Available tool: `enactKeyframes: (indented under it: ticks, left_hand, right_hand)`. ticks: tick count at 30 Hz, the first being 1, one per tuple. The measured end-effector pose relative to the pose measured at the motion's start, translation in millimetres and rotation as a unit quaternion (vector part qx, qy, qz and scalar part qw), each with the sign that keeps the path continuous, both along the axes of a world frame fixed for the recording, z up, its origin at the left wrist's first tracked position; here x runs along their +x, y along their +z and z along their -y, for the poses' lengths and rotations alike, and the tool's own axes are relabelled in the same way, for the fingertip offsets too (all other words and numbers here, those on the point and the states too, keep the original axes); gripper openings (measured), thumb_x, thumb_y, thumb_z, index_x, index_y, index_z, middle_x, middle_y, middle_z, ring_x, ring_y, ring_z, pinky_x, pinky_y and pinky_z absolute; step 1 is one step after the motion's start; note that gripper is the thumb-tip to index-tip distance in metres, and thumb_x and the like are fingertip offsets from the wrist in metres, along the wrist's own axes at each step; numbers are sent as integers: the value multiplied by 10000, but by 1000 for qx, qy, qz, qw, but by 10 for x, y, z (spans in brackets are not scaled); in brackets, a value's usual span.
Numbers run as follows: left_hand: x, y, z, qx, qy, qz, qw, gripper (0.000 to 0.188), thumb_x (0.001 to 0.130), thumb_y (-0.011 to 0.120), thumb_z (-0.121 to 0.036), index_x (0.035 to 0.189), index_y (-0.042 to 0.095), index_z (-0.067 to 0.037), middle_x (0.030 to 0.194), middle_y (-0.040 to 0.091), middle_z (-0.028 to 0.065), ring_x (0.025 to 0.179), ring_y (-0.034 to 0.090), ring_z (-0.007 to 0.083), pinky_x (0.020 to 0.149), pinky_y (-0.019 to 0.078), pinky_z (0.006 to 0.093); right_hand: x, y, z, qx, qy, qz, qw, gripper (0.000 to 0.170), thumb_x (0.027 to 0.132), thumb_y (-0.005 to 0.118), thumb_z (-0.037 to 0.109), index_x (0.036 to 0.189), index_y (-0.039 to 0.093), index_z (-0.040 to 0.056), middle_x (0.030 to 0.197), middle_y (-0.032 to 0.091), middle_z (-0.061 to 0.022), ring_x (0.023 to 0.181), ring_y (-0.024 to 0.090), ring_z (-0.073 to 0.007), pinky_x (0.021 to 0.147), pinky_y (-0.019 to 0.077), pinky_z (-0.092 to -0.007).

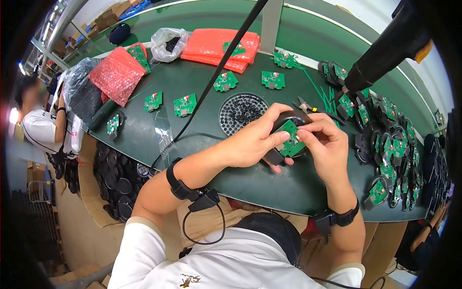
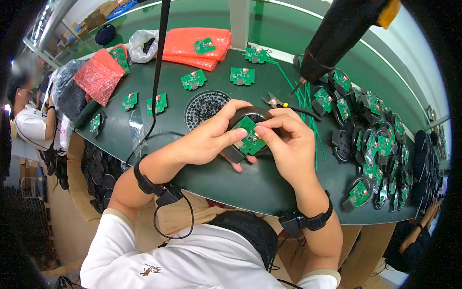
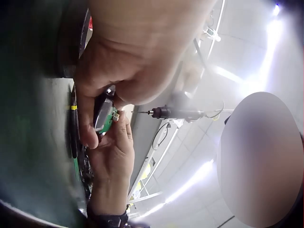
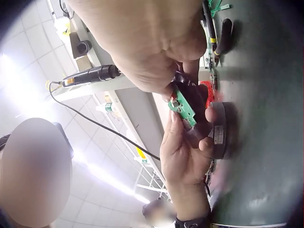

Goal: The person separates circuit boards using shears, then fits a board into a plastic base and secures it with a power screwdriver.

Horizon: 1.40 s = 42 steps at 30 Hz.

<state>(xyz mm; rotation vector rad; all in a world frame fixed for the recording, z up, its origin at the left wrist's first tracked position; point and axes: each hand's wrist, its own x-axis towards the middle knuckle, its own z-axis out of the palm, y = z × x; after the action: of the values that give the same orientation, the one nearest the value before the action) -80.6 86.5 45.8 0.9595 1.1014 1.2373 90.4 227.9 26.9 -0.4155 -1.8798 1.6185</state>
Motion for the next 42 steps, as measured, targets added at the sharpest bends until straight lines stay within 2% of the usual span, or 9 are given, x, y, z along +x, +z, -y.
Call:
enactKeyframes:
  ticks: [14,17,19,22,26,29,32,33,42]
  left_hand:
    - [-11,-31,16,3,-7,-3,1000,381,1120,434,-66,1471,290,-94,1325,555,180,1008,742,260,697,697,375]
    - [-20,-24,5,9,15,48,999,457,1103,468,-43,1510,270,-105,1347,550,178,1016,740,266,723,698,389]
    - [-24,-12,14,36,2,51,998,610,1075,569,-91,1586,236,-121,1414,527,152,1075,725,318,786,688,434]
    - [-46,-26,14,27,-16,74,997,660,1056,595,-75,1600,225,-129,1448,502,154,1069,726,327,798,684,453]
    - [-61,-6,20,-2,-23,98,995,738,1026,616,-15,1623,200,-143,1494,461,155,1093,715,328,842,674,460]
    - [-5,-2,18,86,-14,91,992,911,943,588,172,1649,133,-178,1508,437,152,1146,685,261,889,637,364]
    - [-9,-57,-15,129,-23,7,991,887,938,581,179,1636,148,-157,1510,438,150,1145,685,242,901,624,350]
    - [-20,-89,-12,134,-28,4,991,855,955,619,131,1635,180,-145,1538,379,168,1197,676,324,972,631,439]
    - [31,-40,35,66,-1,29,997,705,972,513,196,1489,186,-154,1471,445,172,1134,712,263,883,639,368]
  right_hand:
    - [-11,45,61,24,14,11,1000,118,900,797,-3,1007,750,-25,1108,641,-84,1008,641,-143,851,540,-274]
    - [-31,74,124,-18,17,-39,999,179,896,799,-10,1062,732,-23,1110,641,-85,1001,656,-142,828,551,-264]
    - [-14,101,133,34,9,8,999,239,888,804,-18,1111,717,-22,1115,643,-80,995,672,-141,807,567,-260]
    - [19,58,64,87,23,27,996,259,879,812,-23,1119,712,-27,1126,648,-81,1001,684,-141,805,581,-261]
    - [0,66,83,59,27,13,998,274,873,810,-39,1129,711,-35,1133,652,-81,1017,684,-144,833,590,-274]
    - [0,36,35,-20,3,-27,999,271,869,796,-70,1128,723,-42,1155,656,-88,1041,685,-153,853,591,-275]
    - [28,89,32,51,1,-12,999,274,866,796,-72,1130,731,-44,1170,660,-99,1051,691,-160,835,607,-272]
    - [30,108,39,63,-6,-4,998,278,857,796,-79,1127,740,-42,1177,666,-107,1027,698,-162,798,625,-270]
    - [38,87,28,91,-9,1,996,280,826,823,-67,1095,757,-28,1153,692,-107,989,707,-153,769,620,-261]
